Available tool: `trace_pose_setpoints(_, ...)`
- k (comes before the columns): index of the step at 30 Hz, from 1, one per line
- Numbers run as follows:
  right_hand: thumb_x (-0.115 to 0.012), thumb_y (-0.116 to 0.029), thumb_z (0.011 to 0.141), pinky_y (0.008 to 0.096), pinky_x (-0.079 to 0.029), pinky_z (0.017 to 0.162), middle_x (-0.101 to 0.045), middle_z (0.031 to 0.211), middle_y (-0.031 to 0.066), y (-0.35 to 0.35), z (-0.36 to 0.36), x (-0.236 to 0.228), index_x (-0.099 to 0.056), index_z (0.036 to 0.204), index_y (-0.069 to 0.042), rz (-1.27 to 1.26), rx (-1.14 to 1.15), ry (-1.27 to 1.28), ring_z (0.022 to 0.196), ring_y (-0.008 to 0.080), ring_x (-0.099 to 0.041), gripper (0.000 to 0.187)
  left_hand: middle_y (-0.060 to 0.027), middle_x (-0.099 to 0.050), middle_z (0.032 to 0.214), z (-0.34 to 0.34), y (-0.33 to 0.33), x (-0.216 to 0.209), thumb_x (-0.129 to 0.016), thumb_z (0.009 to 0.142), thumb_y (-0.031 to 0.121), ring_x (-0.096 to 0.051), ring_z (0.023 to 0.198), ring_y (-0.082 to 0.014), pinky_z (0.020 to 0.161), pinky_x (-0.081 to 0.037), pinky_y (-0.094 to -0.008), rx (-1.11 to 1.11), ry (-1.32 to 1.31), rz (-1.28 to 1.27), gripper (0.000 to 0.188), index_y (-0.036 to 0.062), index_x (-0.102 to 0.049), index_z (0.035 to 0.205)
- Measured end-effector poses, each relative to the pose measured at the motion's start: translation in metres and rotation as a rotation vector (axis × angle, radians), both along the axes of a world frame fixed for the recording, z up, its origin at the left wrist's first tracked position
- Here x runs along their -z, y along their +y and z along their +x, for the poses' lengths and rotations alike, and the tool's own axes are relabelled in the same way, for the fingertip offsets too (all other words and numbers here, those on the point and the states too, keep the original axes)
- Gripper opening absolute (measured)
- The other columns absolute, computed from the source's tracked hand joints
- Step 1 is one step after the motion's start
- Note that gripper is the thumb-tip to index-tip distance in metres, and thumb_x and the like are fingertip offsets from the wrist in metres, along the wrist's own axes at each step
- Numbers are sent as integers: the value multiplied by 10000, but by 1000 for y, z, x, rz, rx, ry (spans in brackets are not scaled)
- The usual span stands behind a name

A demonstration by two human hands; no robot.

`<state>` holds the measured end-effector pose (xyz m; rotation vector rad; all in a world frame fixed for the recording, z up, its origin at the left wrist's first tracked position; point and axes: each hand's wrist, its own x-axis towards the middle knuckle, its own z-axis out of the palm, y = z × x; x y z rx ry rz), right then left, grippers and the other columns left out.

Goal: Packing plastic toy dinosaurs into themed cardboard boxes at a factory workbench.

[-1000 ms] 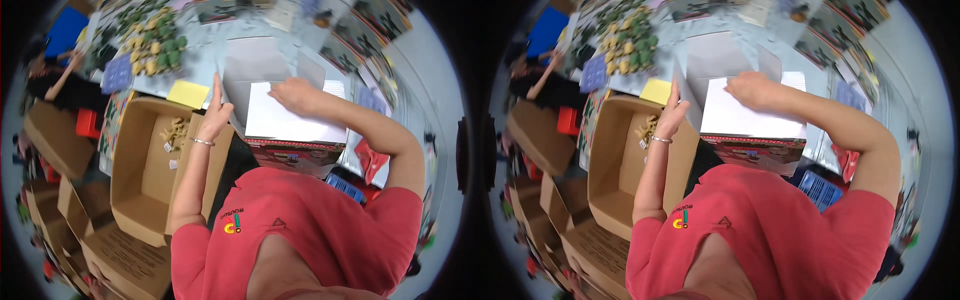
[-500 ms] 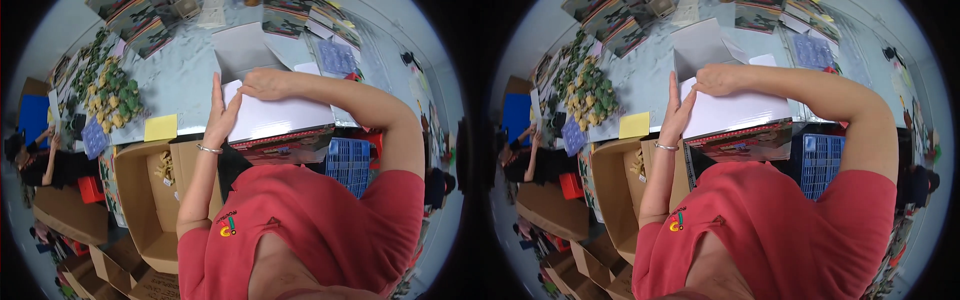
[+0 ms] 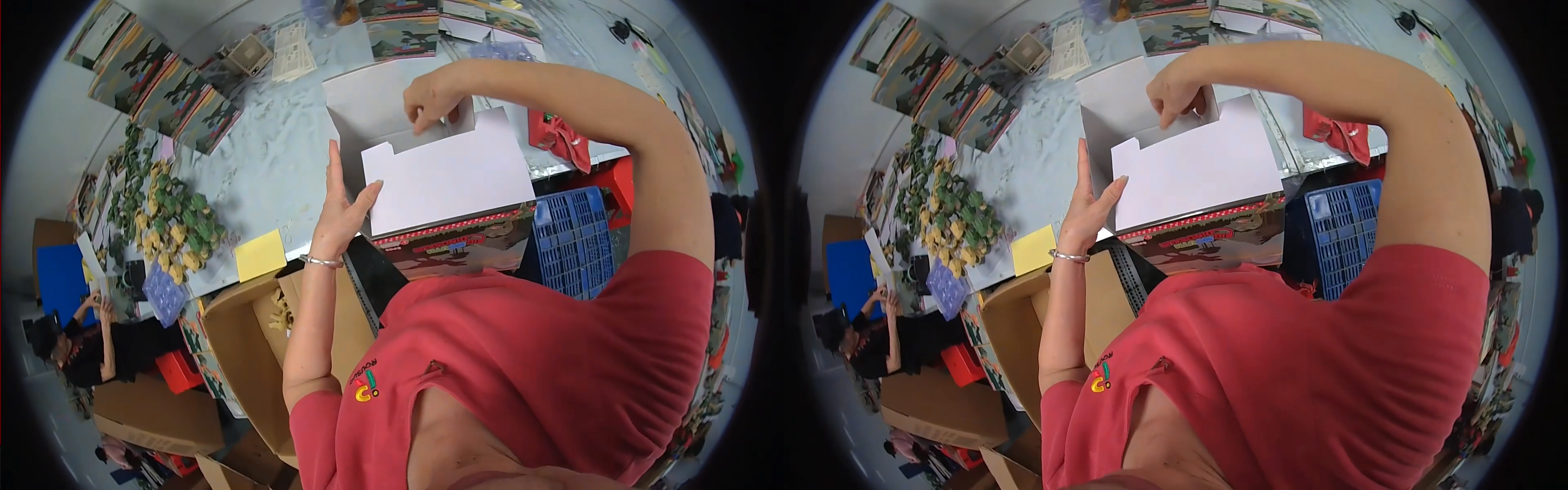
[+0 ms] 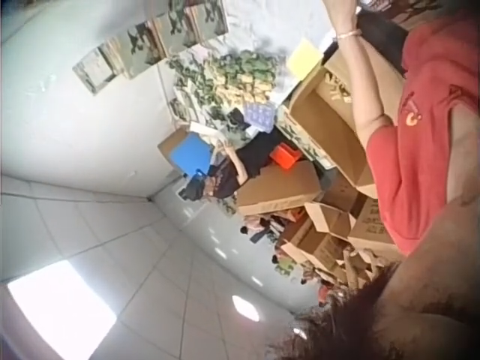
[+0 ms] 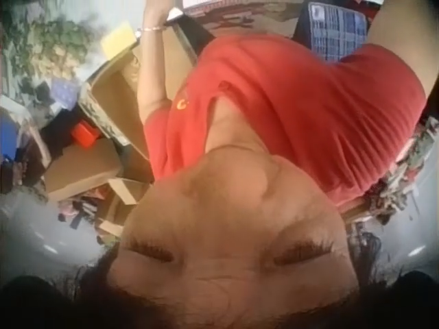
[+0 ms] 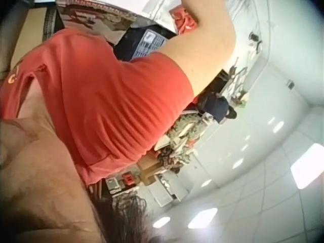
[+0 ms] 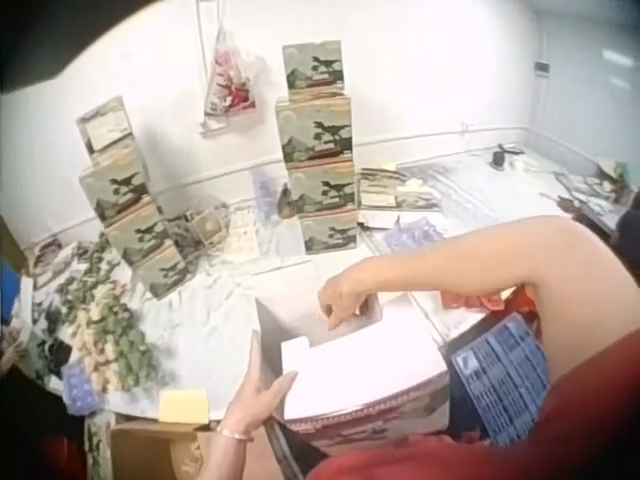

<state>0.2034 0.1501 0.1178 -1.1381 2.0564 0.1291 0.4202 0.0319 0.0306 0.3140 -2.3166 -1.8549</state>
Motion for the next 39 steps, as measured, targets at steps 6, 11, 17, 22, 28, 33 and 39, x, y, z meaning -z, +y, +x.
trace_pose_setpoints(6, -612, -256, 798, 317, -426, 551, -578, 642, 82, 25, -21, -23, -600, 721, -15, -941, -315, 40, 559, 178, -516, 253, -178, 63, 1472, 8, -5, 1, -637, 795, 171, 34, 1361, -258, 1089, -57, -344, -79, -11, 2, 967, 42, 108, 1399)
trace_pose_setpoints(11, -676, -307, 763, 299, -456, 680, -597, 889, 85, 95, 10, -5, -584, 1014, -29, -617, 229, 91, 795, 162, -556, 385, -181, 58, 1468, 18, -11, -11, -626, 820, 222, -8, 1357, -258, 1083, -90, -334, -146, -54, 166, 963, 94, 129, 1404)
trace_pose_setpoints(17, -731, -256, 718, 315, -402, 919, -518, 1134, 141, 94, 48, -4, -365, 1298, -16, -932, 798, -840, 1126, 211, -459, 727, -159, -108, 1456, 9, -18, -4, -534, 867, 322, -170, 1326, -260, 1056, -201, -343, -156, -111, 477, 844, 126, 70, 1423)
trace_pose_setpoints(22, -722, -311, 714, 327, -380, 940, -508, 1177, 140, 85, 39, -11, -398, 1274, -12, -808, 448, -465, 1128, 211, -462, 713, -87, -188, 1446, 10, -24, 22, -424, 895, 349, -227, 1307, -249, 1043, -227, -337, -99, -109, 593, 710, 130, -17, 1434)
trace_pose_setpoints(28, -683, -379, 736, 361, -372, 946, -449, 1221, 226, 67, 20, 60, -414, 1257, -39, -882, 422, 205, 1135, 350, -456, 678, -205, -132, 1445, -1, -17, 37, -550, 859, 254, -278, 1275, -309, 989, -307, -371, -194, -89, 400, 817, 228, 32, 1431)
trace_pose_setpoints(33, -595, -393, 785, 414, -329, 991, -331, 1354, 210, 63, 34, 82, -498, 1197, -72, -413, -11, 510, 1194, 388, -396, 531, -228, -94, 1450, -3, -16, 25, -546, 822, 124, -248, 1298, -306, 1012, -278, -359, -147, -152, 488, 837, 230, 17, 1433)
trace_pose_setpoints(39, -573, -409, 770, 431, -336, 983, -511, 1141, 131, 74, 18, 81, -563, 1029, -36, -623, -47, 415, 1062, 336, -486, 454, -174, -75, 1477, 1, -19, 27, -404, 724, 0, -98, 1367, -293, 1090, -108, -346, -18, -127, -119, 744, 138, -181, 1420)
